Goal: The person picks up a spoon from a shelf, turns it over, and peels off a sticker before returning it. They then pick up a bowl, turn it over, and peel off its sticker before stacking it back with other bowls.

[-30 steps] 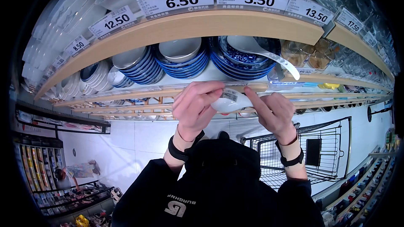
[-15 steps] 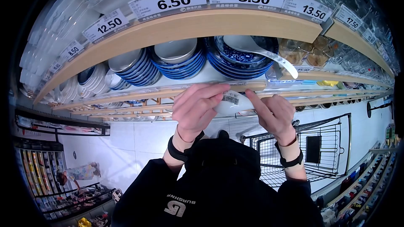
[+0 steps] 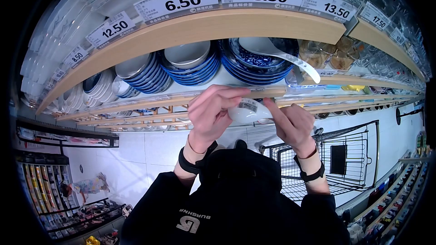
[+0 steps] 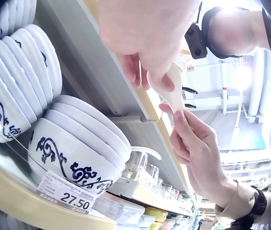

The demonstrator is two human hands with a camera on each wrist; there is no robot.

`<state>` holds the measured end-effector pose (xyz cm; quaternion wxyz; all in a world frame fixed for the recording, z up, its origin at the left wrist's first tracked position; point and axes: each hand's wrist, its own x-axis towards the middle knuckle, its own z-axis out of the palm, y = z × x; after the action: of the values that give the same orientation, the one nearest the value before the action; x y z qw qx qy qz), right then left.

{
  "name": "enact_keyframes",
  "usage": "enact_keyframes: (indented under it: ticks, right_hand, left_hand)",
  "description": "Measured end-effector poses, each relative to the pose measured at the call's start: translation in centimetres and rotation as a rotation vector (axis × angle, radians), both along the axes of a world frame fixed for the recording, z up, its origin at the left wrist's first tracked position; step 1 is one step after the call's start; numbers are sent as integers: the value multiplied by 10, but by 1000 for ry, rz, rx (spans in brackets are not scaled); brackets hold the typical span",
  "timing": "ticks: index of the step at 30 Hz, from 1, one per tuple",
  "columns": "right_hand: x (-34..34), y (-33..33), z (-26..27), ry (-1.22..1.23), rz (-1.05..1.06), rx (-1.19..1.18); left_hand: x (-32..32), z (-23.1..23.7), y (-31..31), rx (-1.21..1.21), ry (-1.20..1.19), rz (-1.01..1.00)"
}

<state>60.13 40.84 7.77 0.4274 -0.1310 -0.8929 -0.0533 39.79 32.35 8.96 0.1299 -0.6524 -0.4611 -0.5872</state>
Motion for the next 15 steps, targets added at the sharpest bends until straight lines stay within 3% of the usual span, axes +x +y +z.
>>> enact_keyframes:
  ticks: [11, 15]
  right_hand:
    - [3, -3, -3, -7, 17, -78]
    - [2, -7, -3, 49, 85, -312]
  left_hand:
    - [6, 5, 2, -49, 25, -1]
    - [7, 3, 3, -79, 2, -37]
